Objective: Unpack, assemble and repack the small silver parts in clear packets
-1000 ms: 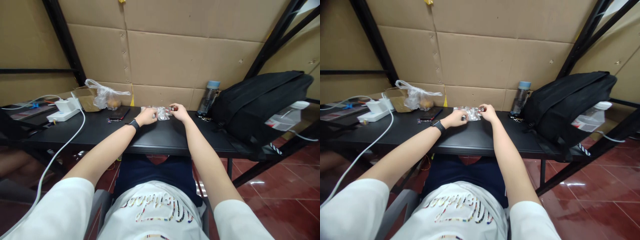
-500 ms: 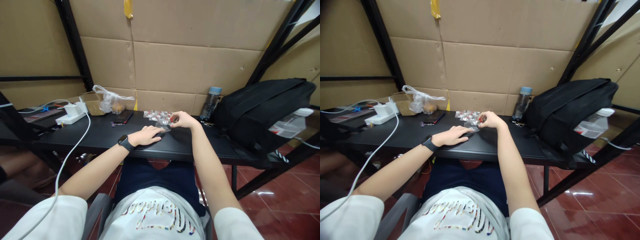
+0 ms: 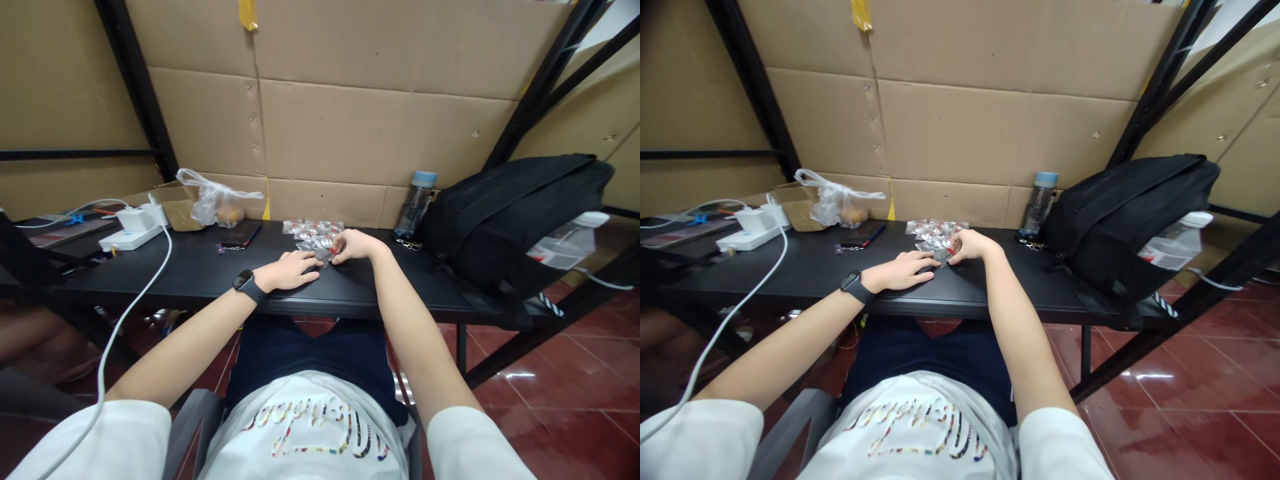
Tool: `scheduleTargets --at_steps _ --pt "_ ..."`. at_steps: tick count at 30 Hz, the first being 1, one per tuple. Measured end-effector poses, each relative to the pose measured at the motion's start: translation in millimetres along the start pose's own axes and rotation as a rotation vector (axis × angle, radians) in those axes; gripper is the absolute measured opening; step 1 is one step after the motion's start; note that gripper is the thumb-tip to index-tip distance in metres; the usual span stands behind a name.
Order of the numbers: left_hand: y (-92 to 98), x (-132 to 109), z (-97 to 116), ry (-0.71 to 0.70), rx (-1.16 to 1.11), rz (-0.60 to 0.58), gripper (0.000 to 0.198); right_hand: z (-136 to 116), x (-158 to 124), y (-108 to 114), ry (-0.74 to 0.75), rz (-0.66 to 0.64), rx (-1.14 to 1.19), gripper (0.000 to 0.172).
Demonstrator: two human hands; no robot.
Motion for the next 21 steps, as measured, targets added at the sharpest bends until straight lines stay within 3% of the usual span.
scheduleTargets --at_steps 9,14,21 --pt "-3.2 -0.1 -2.4 0.003 -0.018 -0.033 0.055 -4.5 8.1 -1.6 0.062 0.050 -0.058 0.028" --pt "-5.7 1.3 -5.1 0.002 -0.025 -0.035 0.054 -1.6 5.4 -6.4 0.070 -0.024 0.039 0.029" --pt "-2.3 0.1 -1.5 -0.011 -0.049 -0.042 0.051 -10.4 11.8 -8.9 0.130 0.021 0.016 0.014"
Point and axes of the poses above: each hand's wrist, its own x-axis towards the middle knuckle, its own y-axis out of the back of the hand, z = x × y, the point moved 10 cm from there along x, towards the middle knuckle, and after that the axes turned 3 degrees about -z, right-handed, at the moved point
